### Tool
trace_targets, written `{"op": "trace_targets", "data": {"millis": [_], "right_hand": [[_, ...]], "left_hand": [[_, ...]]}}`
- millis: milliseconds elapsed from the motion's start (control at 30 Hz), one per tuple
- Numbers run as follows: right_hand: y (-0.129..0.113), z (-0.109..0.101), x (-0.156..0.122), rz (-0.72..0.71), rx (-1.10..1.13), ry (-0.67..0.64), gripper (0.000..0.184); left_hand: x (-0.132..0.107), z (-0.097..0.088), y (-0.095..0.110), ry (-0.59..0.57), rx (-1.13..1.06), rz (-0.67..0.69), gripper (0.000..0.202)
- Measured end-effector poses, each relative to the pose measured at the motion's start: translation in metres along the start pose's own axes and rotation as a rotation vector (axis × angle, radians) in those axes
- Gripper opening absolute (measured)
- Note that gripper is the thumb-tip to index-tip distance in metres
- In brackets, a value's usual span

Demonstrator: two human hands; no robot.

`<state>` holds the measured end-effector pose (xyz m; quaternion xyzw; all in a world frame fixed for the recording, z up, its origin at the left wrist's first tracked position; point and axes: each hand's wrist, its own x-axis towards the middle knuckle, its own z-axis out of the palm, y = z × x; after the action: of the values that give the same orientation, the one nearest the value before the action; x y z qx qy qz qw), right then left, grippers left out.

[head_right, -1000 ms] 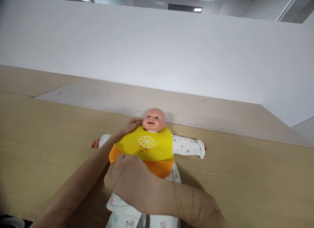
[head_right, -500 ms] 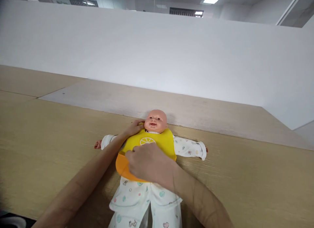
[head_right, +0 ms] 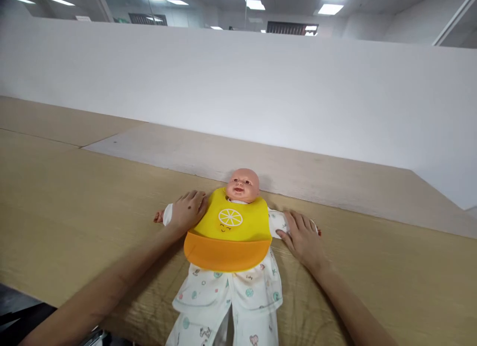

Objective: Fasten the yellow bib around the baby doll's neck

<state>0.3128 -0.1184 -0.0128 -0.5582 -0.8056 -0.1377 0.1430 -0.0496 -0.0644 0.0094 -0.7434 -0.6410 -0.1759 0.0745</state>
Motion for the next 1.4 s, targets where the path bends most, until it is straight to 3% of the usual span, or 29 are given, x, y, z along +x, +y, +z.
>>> {"op": "trace_targets", "data": {"millis": [200,500,900,1200,1333,1400], "right_hand": [[0.013,0.008,0.002,0.029,-0.125,-0.045,0.048],[0.031,0.015,0.004,-0.029,-0.152,0.008,0.039],[0.055,0.019,0.017,0.019,-0.153,-0.084,0.046],[0.05,0.016,0.014,0.062,-0.057,-0.09,0.046],[0.041,0.009,0.015,0.055,0.05,-0.033,0.044],[0.032,0.003,0.016,0.008,0.09,0.007,0.045]], "left_hand": [[0.001,-0.001,-0.005,-0.11,0.044,-0.026,0.038],[0.025,0.004,0.002,-0.11,-0.001,-0.008,0.037],[0.032,0.017,0.009,-0.052,-0.038,-0.017,0.039],[0.03,0.026,0.0,0.055,-0.31,0.211,0.042],[0.03,0.029,0.0,0.141,-0.593,0.159,0.036],[0.03,0.024,0.003,0.113,-0.708,0.073,0.034]]}}
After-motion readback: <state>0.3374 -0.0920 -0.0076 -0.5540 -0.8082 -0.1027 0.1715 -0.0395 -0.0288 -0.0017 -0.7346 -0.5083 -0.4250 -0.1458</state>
